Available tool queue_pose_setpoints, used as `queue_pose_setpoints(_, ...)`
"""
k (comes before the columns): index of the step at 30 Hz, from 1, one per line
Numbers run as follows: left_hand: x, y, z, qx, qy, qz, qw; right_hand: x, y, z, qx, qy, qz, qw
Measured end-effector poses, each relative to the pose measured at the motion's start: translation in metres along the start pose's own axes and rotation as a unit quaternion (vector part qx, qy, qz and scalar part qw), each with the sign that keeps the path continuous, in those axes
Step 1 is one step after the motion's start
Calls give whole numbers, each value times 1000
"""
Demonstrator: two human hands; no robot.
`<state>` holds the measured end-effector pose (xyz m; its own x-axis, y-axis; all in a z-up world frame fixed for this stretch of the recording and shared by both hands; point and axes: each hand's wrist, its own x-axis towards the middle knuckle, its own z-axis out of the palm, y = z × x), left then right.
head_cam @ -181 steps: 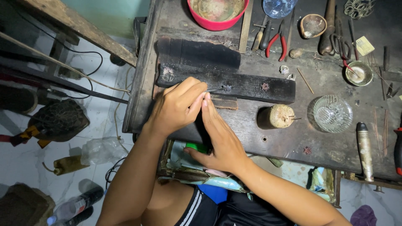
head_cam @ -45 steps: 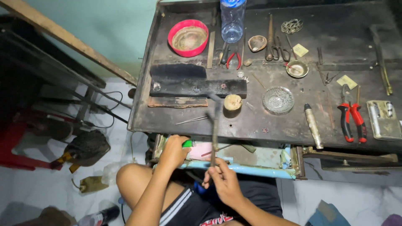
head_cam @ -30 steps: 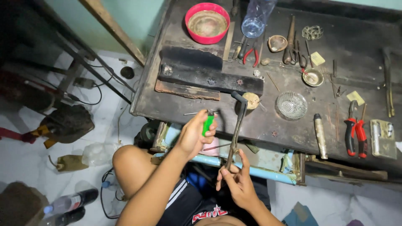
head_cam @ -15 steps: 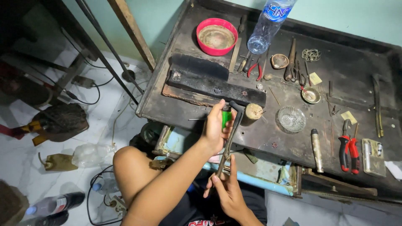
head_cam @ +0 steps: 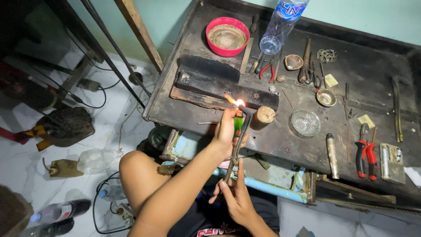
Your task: Soldering small metal jewelry components on a charcoal block using a hand torch and tweezers.
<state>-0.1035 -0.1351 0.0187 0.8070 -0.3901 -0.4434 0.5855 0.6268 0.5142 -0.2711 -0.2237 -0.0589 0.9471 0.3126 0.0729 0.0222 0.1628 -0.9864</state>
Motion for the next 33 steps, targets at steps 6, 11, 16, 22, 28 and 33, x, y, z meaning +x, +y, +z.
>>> queue_pose_setpoints(6,-19,-4,-9,145,129,4,981,9,-12,4,-27,8,36,999)
queue_pose_setpoints(11,-60,4,-33,427,208,73,877,16,-16,5,-115,-6,29,993)
queue_pose_setpoints(16,-82,-10,-90,724,233,295,579,27,-22,12,-132,-18,29,991)
queue_pose_setpoints(22,-127,-28,-76,638,166,482,577,40,-8,22,-182,-39,27,982)
queue_pose_setpoints(28,-121,-28,-106,573,218,470,634,28,-17,45,-180,-53,19,982)
queue_pose_setpoints(33,-114,-23,-111,524,207,465,683,24,88,45,-282,-138,64,947)
